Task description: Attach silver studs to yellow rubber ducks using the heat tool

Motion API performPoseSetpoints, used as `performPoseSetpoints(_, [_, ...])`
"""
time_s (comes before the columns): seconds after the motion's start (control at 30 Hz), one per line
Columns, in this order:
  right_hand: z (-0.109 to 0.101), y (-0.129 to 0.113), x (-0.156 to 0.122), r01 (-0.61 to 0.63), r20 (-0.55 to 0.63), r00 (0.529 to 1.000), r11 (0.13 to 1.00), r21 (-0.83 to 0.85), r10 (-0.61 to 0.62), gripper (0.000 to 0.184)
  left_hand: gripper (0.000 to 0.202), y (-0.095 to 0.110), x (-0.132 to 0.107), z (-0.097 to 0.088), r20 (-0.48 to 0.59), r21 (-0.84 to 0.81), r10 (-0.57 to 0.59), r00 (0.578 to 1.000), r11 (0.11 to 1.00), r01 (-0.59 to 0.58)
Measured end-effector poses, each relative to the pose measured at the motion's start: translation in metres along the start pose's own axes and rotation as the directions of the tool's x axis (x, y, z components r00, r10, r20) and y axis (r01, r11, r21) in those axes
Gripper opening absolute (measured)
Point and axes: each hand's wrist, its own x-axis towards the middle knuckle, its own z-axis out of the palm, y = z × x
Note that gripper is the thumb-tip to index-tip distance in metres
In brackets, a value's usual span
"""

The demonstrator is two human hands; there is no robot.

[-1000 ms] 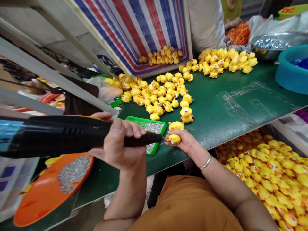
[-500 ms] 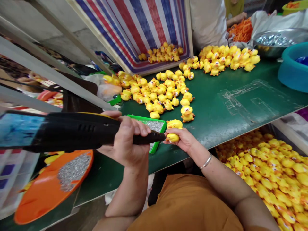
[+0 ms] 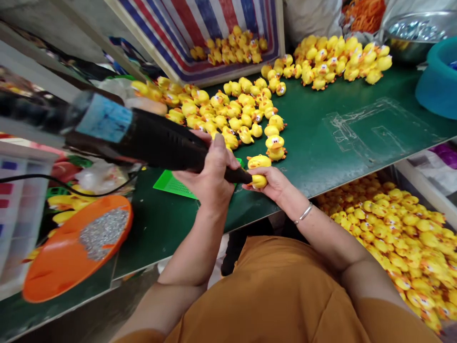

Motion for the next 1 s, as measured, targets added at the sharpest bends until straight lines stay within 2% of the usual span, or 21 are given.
performPoseSetpoints(0.13, [-0.003,-0.001,-0.005,0.016,-0.077,0.997,0.999,-0.028,-0.018,0.022,0.041,0.004,0.008,0.000,0.040,-0.044,-0.041,0.998,0.998,0.042])
performPoseSetpoints(0.23, [0.000,-0.003,-0.011,0.035,-0.061,0.997,0.998,-0.055,-0.038,0.019,0.044,0.013,0.010,0.001,0.041,-0.087,-0.021,0.999,0.996,0.025])
performPoseSetpoints(0.43, [0.012,-0.003,-0.023,0.063,-0.040,0.997,0.993,-0.096,-0.067,0.025,0.047,0.026,0.000,0.000,0.009,-0.095,0.035,0.999,0.995,-0.034])
performPoseSetpoints(0.6, [0.015,0.006,-0.026,0.008,-0.058,0.998,0.990,-0.144,-0.016,0.013,0.039,0.036,-0.009,-0.011,0.159,-0.072,0.047,0.986,0.997,-0.036])
performPoseSetpoints(0.77, [0.019,0.011,-0.031,-0.033,-0.074,0.997,0.979,-0.203,0.019,0.010,0.036,0.043,-0.011,-0.020,0.237,-0.079,-0.003,0.971,0.997,0.022])
performPoseSetpoints(0.87, [0.024,0.013,-0.036,-0.036,-0.064,0.998,0.975,-0.218,0.022,0.011,0.034,0.048,-0.012,-0.023,0.219,-0.073,-0.016,0.976,0.997,0.032])
performPoseSetpoints(1.0, [0.030,0.016,-0.036,-0.017,-0.024,1.000,0.982,-0.187,0.013,0.011,0.034,0.057,-0.014,-0.022,0.133,-0.113,-0.052,0.990,0.991,0.067])
